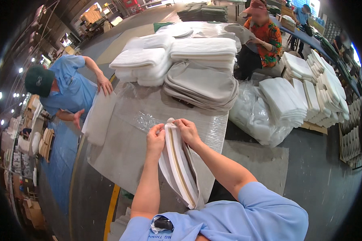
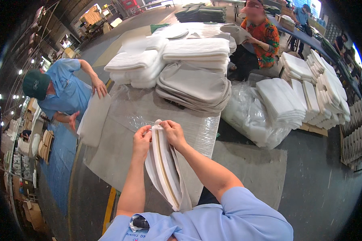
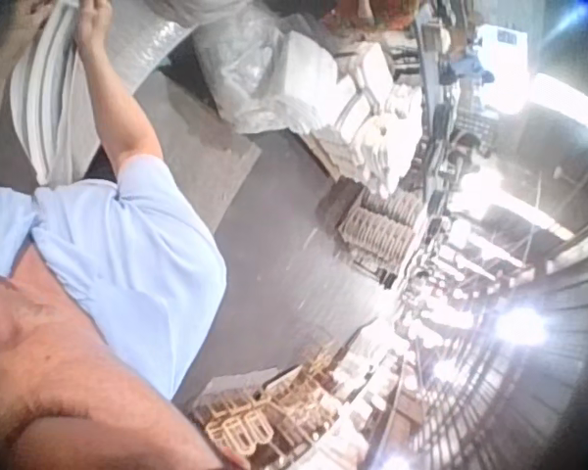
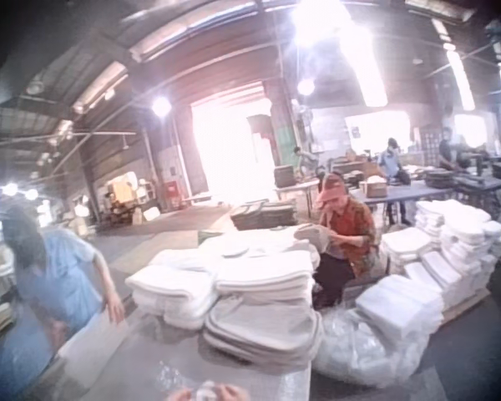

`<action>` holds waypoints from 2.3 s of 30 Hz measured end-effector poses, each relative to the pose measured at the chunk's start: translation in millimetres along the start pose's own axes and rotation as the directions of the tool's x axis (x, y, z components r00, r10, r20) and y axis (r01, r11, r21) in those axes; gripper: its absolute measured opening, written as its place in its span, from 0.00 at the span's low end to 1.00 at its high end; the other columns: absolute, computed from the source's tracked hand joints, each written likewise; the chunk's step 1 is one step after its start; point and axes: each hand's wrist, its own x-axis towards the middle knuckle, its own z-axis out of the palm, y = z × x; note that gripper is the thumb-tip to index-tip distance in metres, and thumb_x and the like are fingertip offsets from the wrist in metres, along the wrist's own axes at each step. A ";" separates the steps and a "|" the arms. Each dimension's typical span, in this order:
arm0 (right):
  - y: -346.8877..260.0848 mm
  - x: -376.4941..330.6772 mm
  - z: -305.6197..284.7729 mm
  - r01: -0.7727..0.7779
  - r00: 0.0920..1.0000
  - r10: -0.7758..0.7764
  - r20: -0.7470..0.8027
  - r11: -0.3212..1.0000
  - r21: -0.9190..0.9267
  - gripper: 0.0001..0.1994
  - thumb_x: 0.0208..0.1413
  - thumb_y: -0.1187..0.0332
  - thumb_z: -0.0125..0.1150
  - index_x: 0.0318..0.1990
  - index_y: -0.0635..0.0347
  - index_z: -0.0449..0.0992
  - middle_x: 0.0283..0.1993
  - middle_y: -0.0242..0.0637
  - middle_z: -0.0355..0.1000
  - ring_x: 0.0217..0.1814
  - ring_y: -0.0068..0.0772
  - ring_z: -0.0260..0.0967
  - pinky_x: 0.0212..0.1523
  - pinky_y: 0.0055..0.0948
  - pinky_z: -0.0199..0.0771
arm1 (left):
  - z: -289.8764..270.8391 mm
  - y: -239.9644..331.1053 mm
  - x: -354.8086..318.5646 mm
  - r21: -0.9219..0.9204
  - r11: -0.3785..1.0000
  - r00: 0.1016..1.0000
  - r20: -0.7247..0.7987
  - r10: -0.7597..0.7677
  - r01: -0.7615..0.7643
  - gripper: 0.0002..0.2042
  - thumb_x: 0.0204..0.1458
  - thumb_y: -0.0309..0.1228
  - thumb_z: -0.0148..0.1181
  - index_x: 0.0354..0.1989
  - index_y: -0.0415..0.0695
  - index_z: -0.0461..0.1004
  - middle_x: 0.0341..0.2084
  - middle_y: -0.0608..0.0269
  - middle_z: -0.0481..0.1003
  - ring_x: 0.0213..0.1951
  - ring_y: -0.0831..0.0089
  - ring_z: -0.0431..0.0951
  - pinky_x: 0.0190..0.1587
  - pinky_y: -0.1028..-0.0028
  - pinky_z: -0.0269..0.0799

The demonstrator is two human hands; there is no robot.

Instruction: The person inserts white foam inserts into light-colored fabric covers on a worktable. They align the foam, slide it into the cover, and smooth the edges. The person repeats this process for multiple cushions, stacking finished items on the table.

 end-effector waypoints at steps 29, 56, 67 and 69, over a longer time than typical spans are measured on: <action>-6.2 -12.9 12.8 0.209 0.939 -0.306 -0.156 0.869 -0.448 0.07 0.61 0.70 0.59 0.42 0.64 0.77 0.45 0.55 0.78 0.50 0.61 0.77 0.51 0.51 0.76 | 29.4 -25.8 36.6 -0.570 0.797 0.893 -0.228 -0.388 0.201 0.04 0.67 0.27 0.58 0.45 0.41 0.72 0.33 0.63 0.75 0.37 0.65 0.78 0.39 0.60 0.81; 5.2 -11.6 4.3 0.215 0.931 -0.331 -0.156 0.840 -0.499 0.08 0.63 0.69 0.58 0.45 0.63 0.75 0.47 0.54 0.75 0.51 0.61 0.75 0.52 0.52 0.75 | 6.9 -5.5 29.6 -0.203 0.977 0.996 -0.055 -0.073 0.061 0.04 0.66 0.28 0.62 0.43 0.42 0.78 0.29 0.68 0.75 0.27 0.80 0.73 0.29 0.77 0.73; 4.3 -12.0 18.3 0.231 0.934 -0.330 -0.136 0.850 -0.474 0.09 0.63 0.68 0.59 0.45 0.63 0.75 0.47 0.54 0.75 0.52 0.60 0.75 0.53 0.50 0.75 | 21.3 -5.2 37.8 0.289 0.950 0.985 -0.090 0.147 -0.115 0.06 0.62 0.26 0.64 0.41 0.35 0.80 0.33 0.61 0.79 0.34 0.68 0.78 0.42 0.65 0.78; 6.6 -11.1 15.8 0.236 0.930 -0.339 -0.142 0.847 -0.477 0.08 0.63 0.68 0.60 0.45 0.63 0.75 0.47 0.53 0.75 0.52 0.60 0.75 0.53 0.50 0.75 | 8.1 -11.1 47.2 0.136 0.990 0.985 -0.175 -0.004 0.029 0.07 0.65 0.28 0.62 0.43 0.36 0.79 0.33 0.62 0.79 0.32 0.71 0.77 0.39 0.67 0.78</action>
